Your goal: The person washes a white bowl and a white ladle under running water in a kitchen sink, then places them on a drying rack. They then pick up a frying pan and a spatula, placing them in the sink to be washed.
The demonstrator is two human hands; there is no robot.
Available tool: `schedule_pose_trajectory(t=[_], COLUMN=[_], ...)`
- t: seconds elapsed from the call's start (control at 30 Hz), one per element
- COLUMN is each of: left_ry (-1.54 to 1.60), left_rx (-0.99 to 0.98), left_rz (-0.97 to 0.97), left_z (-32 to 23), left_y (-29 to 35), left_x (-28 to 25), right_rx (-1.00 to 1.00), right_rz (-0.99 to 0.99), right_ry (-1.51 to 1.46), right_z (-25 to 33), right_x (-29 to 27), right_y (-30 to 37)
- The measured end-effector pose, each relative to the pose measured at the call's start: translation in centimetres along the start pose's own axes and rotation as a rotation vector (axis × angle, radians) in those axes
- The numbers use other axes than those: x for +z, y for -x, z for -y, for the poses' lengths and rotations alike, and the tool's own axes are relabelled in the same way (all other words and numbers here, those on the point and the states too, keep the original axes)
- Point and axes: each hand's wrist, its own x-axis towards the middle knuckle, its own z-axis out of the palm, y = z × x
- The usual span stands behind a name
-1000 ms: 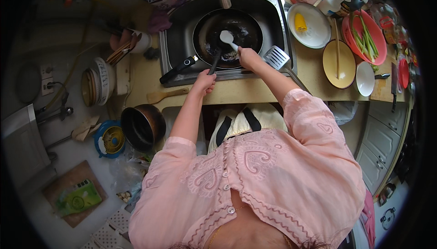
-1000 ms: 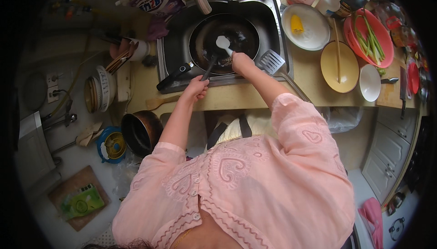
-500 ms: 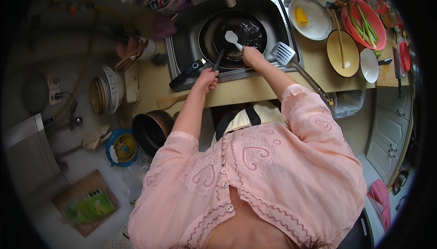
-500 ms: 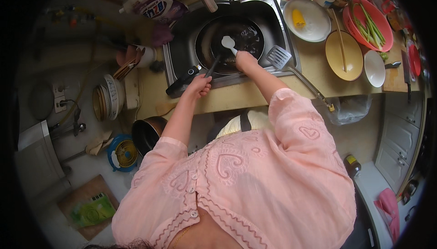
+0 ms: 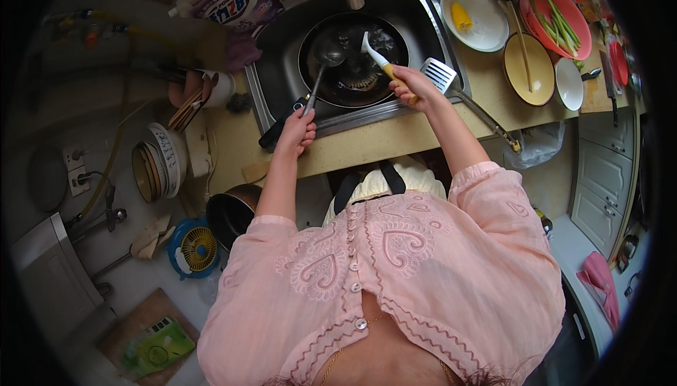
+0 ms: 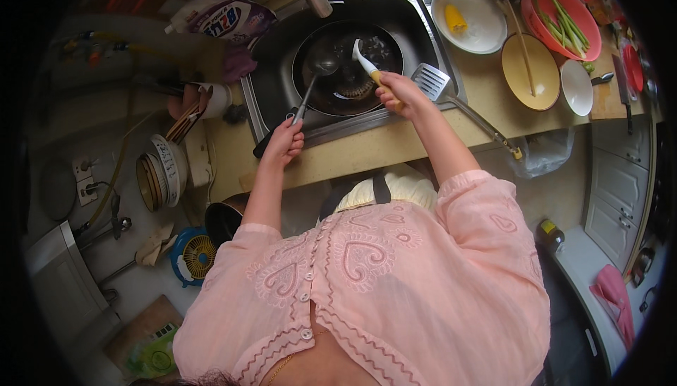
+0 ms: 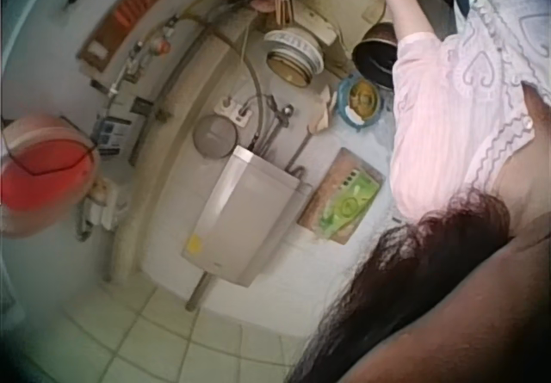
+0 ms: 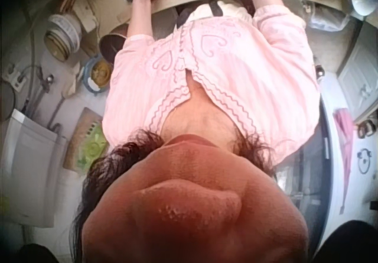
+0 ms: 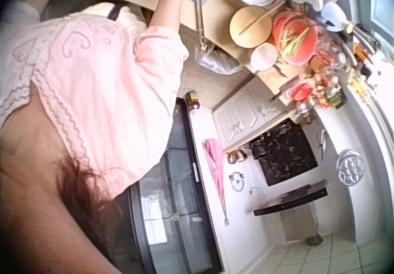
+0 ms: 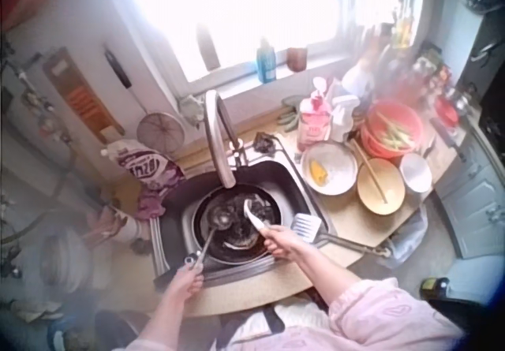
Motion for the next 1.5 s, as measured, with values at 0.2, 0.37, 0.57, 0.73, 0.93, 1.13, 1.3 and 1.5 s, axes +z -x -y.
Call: schedule_pose_trajectory(t=[0.2, 0.37, 0.57, 0.73, 0.93, 1.13, 1.3, 1.5], left_ry=[0.006, 0.028, 0.03, 0.03, 0.044, -0.008, -0.467, -0.627], left_rx=[0.06, 0.097, 0.108, 0.123, 0.11, 0.084, 0.214, 0.256], left_rz=[-0.021, -0.002, 0.008, 0.01, 0.003, -0.053, -0.345, -0.408], left_z=[0.0, 0.2, 0.5, 0.6, 0.7, 1.2, 1.5, 0.8], left_y=[3.4, 5.3, 6.4, 7.2, 7.4, 5.7, 0.8, -4.6], left_x=[-0.5, -0.3, 0.3, 0.9, 1.0, 1.1, 1.6, 2.1], right_rx=[0.316, 0.305, 0.299, 0.274, 0.265, 0.164, -0.083, -0.231], right_rz=[0.521, 0.631, 0.632, 0.638, 0.6, 0.365, -0.009, -0.226], right_ry=[-0.678, -0.694, -0.691, -0.678, -0.694, -0.444, 0.271, 0.742], right_z=[-4.3, -5.9, -5.2, -5.2, -5.4, -5.1, -4.3, -5.6], right_x=[-3.4, -4.1, -4.5, -5.1, -5.6, -5.4, -1.3, -0.9], right_y=[1.6, 3.3, 4.3, 4.6, 5.1, 5.1, 5.3, 3.1])
